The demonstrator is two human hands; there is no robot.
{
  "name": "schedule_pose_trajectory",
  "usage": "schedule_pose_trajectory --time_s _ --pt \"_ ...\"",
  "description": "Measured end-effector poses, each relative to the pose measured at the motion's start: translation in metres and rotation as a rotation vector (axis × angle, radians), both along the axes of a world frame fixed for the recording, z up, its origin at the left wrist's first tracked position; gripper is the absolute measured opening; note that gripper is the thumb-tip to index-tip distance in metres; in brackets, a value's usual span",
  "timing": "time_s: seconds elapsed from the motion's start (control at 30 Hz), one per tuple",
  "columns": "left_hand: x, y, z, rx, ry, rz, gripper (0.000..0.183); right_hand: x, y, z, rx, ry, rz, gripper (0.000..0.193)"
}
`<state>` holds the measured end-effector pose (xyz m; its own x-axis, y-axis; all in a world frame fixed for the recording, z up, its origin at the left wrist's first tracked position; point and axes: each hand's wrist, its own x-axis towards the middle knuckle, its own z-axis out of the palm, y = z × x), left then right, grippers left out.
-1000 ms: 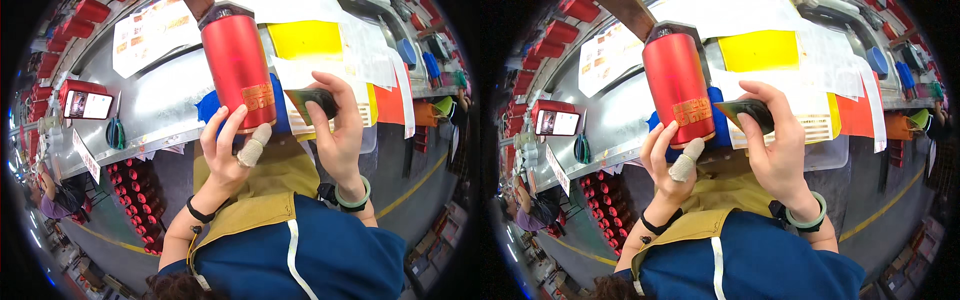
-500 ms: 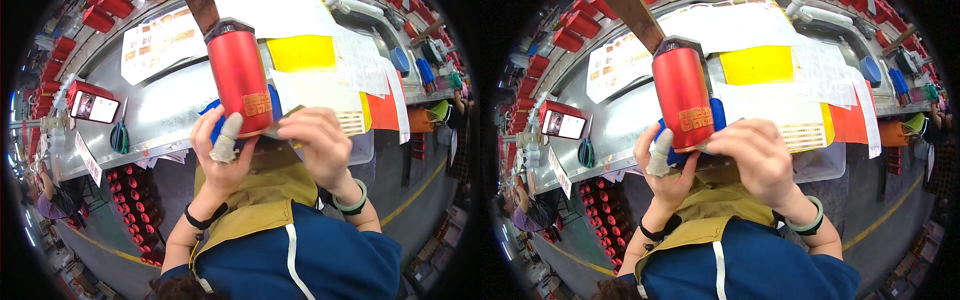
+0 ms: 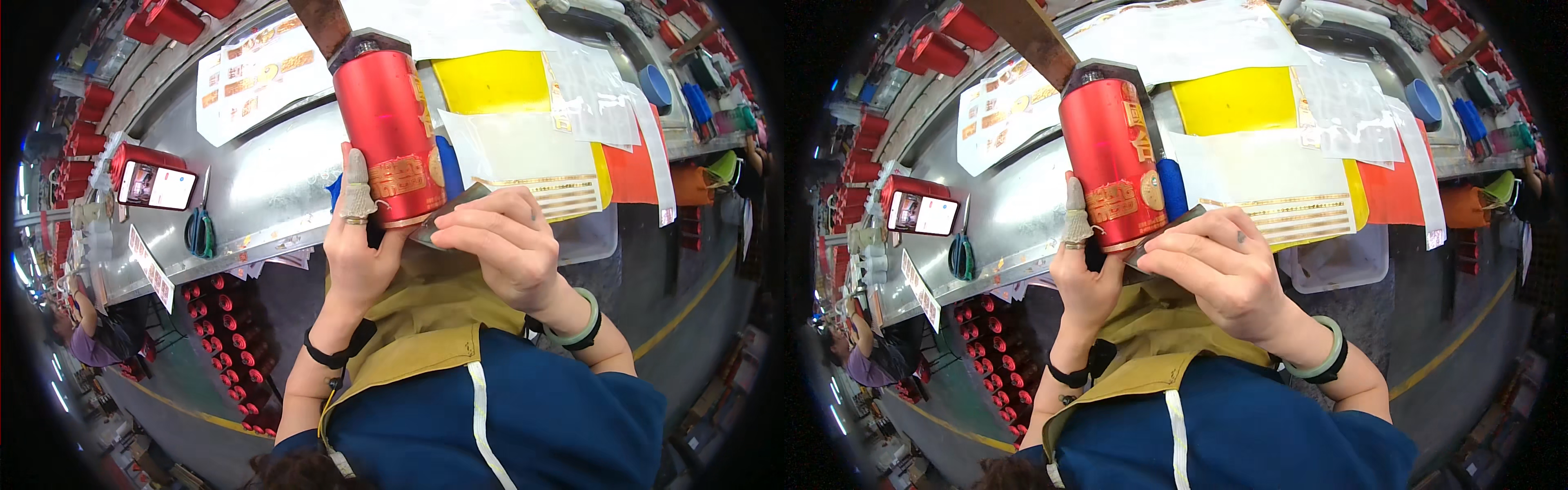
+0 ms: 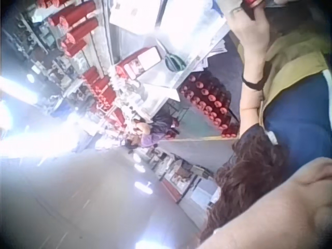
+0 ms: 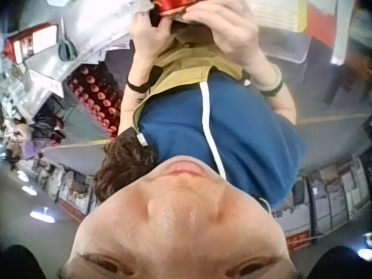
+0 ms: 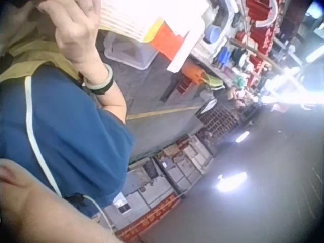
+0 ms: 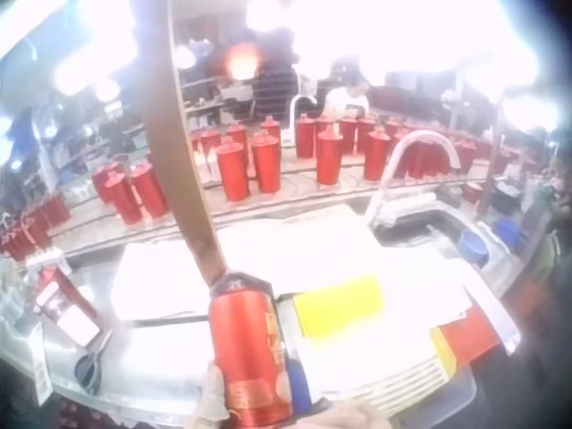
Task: The recorder is applying decorative gold-colored labels to red metallic containers on an assembly line.
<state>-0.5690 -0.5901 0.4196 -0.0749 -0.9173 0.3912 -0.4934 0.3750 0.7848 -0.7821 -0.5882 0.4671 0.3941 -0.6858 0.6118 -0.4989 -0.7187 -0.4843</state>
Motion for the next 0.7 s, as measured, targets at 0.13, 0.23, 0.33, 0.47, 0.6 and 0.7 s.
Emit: schedule_pose_trajectory --time_s 0.13,0.23,0.33,0.47,0.6,0.7 --pt "-0.016 -0.011 0.017 -0.271 -0.273 0.059 0.09 0.006 0.0 0.004 0.009 -0.003 -0.018 0.025" --pt "-0.013 -0.01 0.006 -0.21 -0.179 0.02 0.091 0.004 0.0 0.002 0.022 -0.016 -0.021 0.026" --pt "-0.002 -0.001 0.003 -0.041 -0.016 0.0 0.091 0.002 0.001 -0.003 0.024 -0.024 -0.012 0.026" --pt "-0.002 0.002 0.012 0.062 0.004 -0.006 0.087 0.003 0.001 -0.001 0.022 -0.015 -0.012 0.026" --pt "-0.019 -0.009 0.022 -0.242 -0.28 0.039 0.083 0.007 0.001 -0.001 0.023 -0.043 -0.014 0.025" --pt "-0.014 -0.01 0.013 -0.178 -0.161 0.002 0.086 0.003 -0.001 -0.001 0.036 -0.053 -0.002 0.025"
